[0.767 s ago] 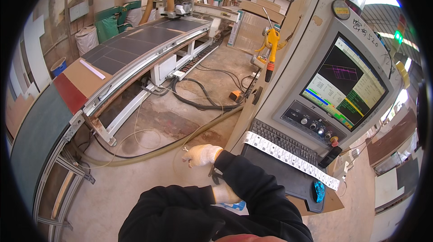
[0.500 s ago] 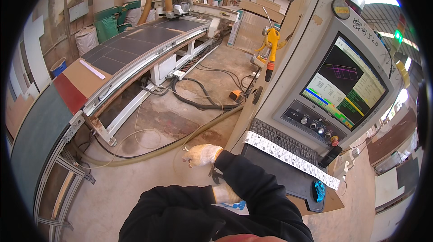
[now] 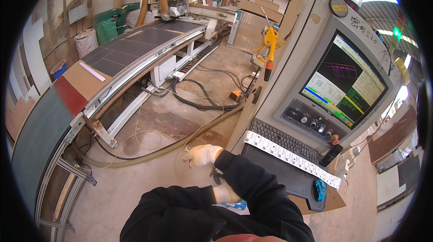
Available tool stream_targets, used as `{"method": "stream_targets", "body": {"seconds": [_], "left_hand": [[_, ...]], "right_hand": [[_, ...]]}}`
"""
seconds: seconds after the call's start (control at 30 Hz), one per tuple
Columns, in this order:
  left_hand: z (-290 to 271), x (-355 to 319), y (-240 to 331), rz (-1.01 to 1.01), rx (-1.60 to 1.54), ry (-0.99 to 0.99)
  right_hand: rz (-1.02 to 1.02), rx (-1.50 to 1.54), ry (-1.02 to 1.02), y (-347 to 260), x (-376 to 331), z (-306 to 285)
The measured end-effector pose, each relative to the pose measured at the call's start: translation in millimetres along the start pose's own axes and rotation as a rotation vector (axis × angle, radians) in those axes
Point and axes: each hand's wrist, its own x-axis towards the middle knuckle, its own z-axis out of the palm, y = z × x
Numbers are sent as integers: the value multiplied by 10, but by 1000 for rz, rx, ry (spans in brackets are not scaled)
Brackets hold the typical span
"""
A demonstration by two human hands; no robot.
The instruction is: The person places a white strip on a large dark panel, then operates a CNC control panel using a mouse and keyboard. The person then applies multiple small white labels to the panel surface by hand.
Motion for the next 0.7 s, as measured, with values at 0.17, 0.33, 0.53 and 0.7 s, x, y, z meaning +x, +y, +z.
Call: {"method": "stream_targets", "body": {"seconds": [0.17,0.33,0.53,0.7], "left_hand": [[-42,2,150,-56,128,-59],[-54,16,85,-79,177,-82],[-62,61,7,-88,192,-81],[-44,119,-53,-88,214,-62]], "right_hand": [[-18,-14,7,17,14,15],[-22,-10,10,45,43,43],[-40,4,34,49,36,39],[-31,-4,31,31,21,28]]}}
